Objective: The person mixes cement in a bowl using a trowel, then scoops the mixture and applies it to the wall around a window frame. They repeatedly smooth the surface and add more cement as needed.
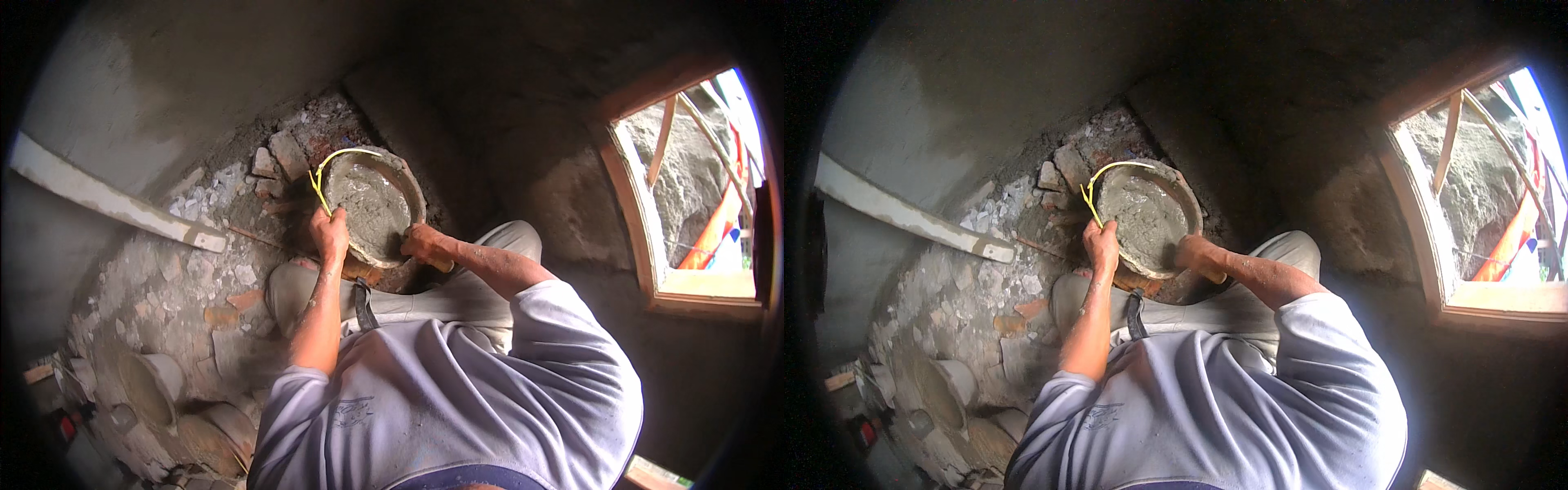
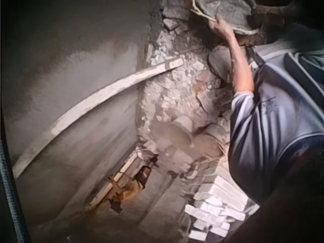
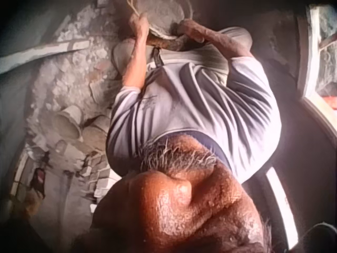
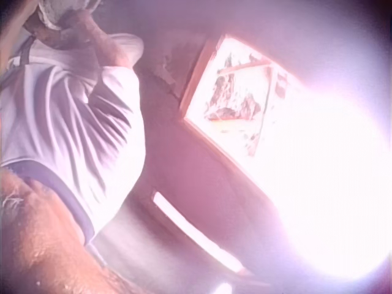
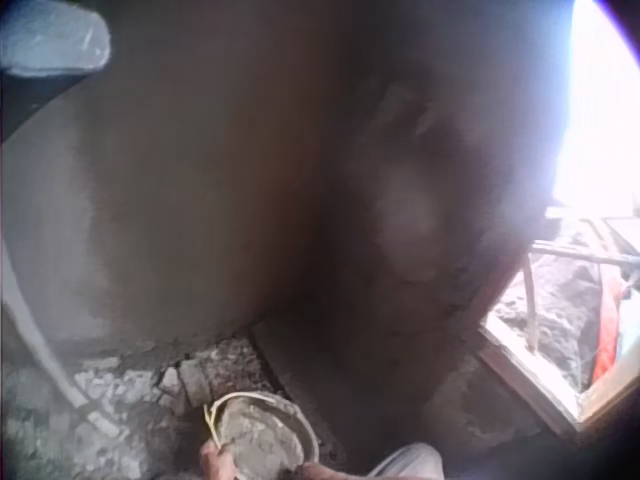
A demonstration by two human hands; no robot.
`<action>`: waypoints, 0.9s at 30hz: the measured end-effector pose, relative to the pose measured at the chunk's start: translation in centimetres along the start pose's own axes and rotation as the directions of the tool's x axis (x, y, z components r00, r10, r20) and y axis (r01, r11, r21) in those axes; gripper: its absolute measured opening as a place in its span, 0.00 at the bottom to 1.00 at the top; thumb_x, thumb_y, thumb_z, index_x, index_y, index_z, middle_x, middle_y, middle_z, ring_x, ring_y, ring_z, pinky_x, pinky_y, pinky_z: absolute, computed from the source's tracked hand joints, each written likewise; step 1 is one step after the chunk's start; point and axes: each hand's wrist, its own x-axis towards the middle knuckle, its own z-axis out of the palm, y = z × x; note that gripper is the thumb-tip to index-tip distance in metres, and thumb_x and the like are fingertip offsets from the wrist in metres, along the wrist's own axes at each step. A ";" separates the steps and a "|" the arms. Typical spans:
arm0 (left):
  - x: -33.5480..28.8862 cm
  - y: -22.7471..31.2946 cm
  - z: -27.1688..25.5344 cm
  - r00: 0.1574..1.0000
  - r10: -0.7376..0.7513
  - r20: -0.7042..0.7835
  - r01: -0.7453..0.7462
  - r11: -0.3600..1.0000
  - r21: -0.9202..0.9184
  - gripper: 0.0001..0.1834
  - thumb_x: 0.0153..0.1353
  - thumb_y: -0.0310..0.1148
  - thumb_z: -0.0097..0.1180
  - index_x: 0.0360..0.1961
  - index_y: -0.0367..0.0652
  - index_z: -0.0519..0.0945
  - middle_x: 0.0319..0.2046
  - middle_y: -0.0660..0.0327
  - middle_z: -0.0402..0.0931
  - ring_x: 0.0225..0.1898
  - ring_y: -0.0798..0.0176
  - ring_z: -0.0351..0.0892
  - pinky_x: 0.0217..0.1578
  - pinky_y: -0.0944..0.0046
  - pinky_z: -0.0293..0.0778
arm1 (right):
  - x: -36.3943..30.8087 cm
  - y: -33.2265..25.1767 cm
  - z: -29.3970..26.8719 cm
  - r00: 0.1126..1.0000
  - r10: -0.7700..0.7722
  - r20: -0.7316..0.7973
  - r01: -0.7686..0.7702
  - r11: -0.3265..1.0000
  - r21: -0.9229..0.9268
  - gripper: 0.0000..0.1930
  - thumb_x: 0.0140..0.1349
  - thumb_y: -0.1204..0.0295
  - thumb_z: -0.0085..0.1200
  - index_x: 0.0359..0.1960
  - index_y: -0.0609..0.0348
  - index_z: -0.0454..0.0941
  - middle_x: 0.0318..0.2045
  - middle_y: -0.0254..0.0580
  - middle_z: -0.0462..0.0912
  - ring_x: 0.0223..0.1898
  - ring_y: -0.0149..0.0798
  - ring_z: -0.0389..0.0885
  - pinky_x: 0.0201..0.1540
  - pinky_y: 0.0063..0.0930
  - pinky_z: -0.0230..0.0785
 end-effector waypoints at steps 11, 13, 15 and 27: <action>0.9 -2.4 -0.1 1.000 0.021 -0.020 -0.023 0.997 -0.073 0.13 0.50 0.32 0.53 0.31 0.29 0.74 0.26 0.47 0.75 0.31 0.48 0.74 0.38 0.54 0.68 | 4.3 -1.7 -3.4 0.894 0.259 0.365 -0.377 -0.004 0.926 0.09 0.56 0.67 0.52 0.25 0.60 0.75 0.18 0.36 0.74 0.16 0.32 0.73 0.17 0.27 0.68; 1.3 -2.3 -0.1 1.000 -0.007 -0.004 0.007 0.993 -0.117 0.14 0.50 0.33 0.53 0.31 0.29 0.74 0.26 0.47 0.75 0.32 0.48 0.74 0.38 0.53 0.67 | 4.9 -2.0 -5.1 0.750 0.283 0.598 -0.355 -0.591 0.725 0.10 0.59 0.64 0.49 0.27 0.57 0.75 0.17 0.33 0.73 0.13 0.30 0.70 0.15 0.25 0.66; 0.9 -1.4 -0.3 0.992 -0.094 0.080 0.105 0.983 -0.149 0.15 0.50 0.34 0.54 0.31 0.30 0.74 0.28 0.46 0.75 0.34 0.46 0.74 0.39 0.52 0.67 | 4.8 -0.8 -5.3 0.797 0.193 0.573 -0.206 -0.804 0.558 0.11 0.59 0.62 0.46 0.31 0.57 0.75 0.17 0.31 0.72 0.13 0.28 0.68 0.14 0.23 0.64; 1.8 -0.3 0.7 0.999 -0.010 0.032 0.010 1.000 0.000 0.12 0.51 0.31 0.54 0.27 0.29 0.71 0.21 0.48 0.73 0.23 0.55 0.69 0.31 0.55 0.67 | -1.2 0.2 -9.6 0.853 0.506 0.128 -0.473 0.646 0.599 0.11 0.61 0.67 0.48 0.33 0.62 0.78 0.24 0.37 0.75 0.24 0.34 0.78 0.27 0.28 0.73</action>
